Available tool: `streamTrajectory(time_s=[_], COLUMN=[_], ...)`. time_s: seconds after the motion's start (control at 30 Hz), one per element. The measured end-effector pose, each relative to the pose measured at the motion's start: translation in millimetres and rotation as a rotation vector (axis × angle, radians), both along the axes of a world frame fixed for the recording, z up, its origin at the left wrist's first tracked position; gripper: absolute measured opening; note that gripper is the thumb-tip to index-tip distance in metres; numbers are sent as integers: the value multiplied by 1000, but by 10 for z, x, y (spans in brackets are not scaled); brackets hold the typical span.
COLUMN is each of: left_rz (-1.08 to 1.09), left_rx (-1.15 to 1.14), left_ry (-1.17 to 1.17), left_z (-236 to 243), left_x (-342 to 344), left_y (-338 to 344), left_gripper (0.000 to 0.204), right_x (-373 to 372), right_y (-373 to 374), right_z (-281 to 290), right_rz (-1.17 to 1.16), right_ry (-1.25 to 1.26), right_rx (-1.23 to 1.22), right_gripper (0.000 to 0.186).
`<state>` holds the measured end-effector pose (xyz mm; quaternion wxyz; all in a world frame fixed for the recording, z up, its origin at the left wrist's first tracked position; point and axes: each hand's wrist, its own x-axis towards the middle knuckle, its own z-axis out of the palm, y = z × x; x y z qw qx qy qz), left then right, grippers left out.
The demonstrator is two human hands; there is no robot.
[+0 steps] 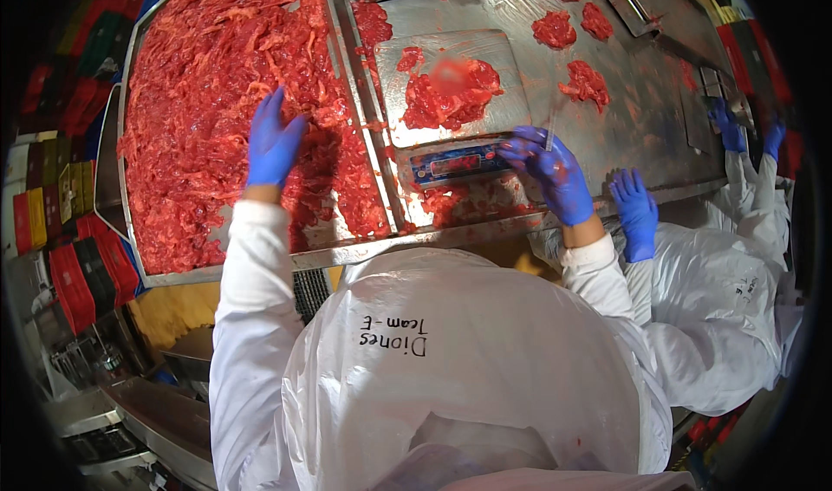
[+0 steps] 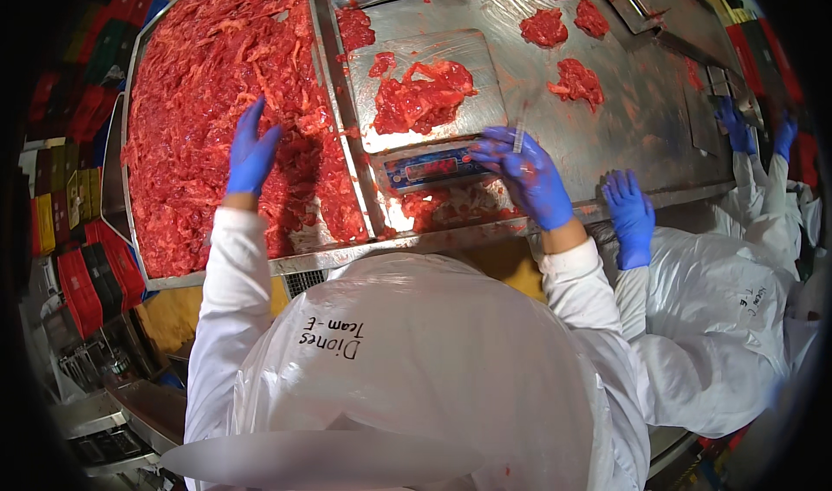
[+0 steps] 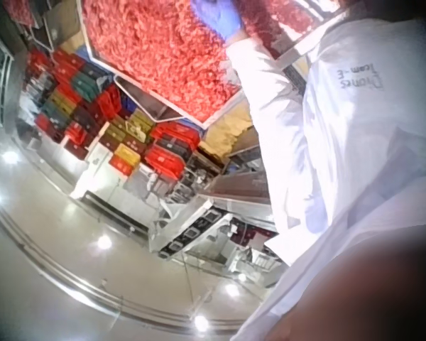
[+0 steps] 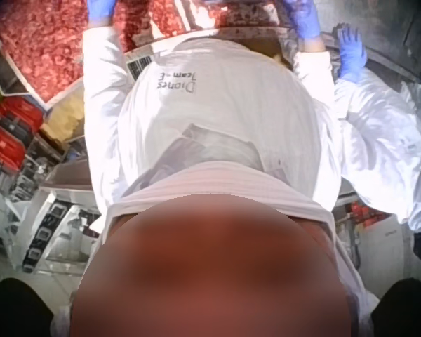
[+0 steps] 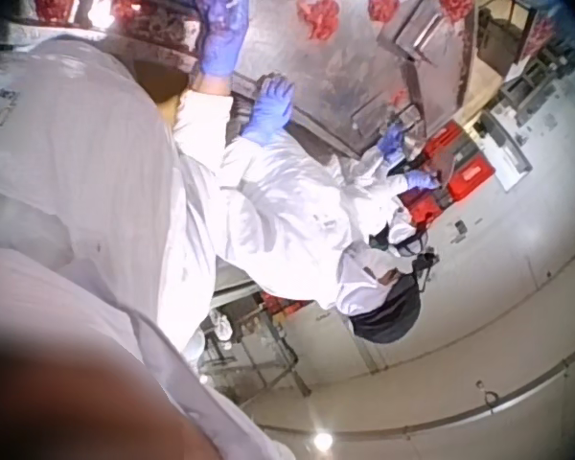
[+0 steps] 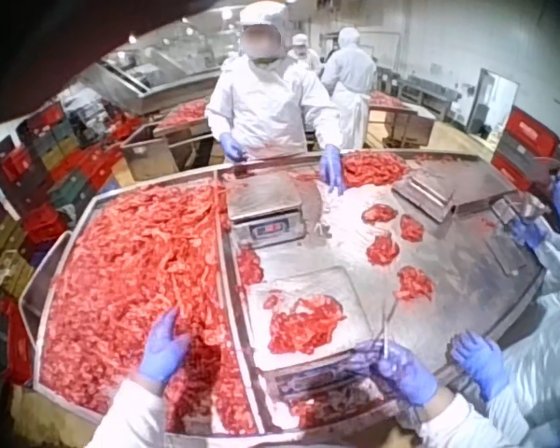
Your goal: The person uses a knife to cut portions of raw red meat on a metal table. They repeatedly pick up pieces of meat, cut them into smaller chunks, and place them on a digital scale before moving them aside.
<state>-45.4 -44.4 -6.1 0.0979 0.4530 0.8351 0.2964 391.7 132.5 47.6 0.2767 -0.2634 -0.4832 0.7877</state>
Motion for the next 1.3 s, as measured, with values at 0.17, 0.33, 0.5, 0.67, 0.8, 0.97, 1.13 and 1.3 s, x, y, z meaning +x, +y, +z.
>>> streamTrajectory(time_s=[0.17, 0.33, 0.5, 0.67, 0.8, 0.97, 1.13, 1.3], left_rz=[-502, -565, -461, -485, -501, -908, -279, -332], left_rx=[51, 19, -241, -157, -233, 200, 123, -676], left_ry=[34, -661, 486, 442, 435, -191, -421, -310], left_z=[218, 773, 444, 278, 94, 513, 423, 14], left_x=[1149, 1098, 1013, 1443, 1959, 2151, 967, 477], left_y=[1186, 934, 723, 1245, 1419, 1421, 1242, 164], left_gripper=[79, 77, 112, 115, 96, 60, 46, 65], right_x=[-900, -790, -1053, -1458, -1021, -469, 20, 21], right_y=[128, 185, 728, 283, 119, 662, 1232, 351], right_z=[-57, -42, -168, -175, -168, -380, -89, -445], right_rz=[254, -68, -364, -12, -166, -746, -938, -670], right_ry=[-161, -162, -272, -371, -255, -320, -183, -304], right_rx=[73, 13, 462, 899, 714, 776, 682, 649], right_gripper=[46, 33, 50, 76, 71, 52, 50, 43])
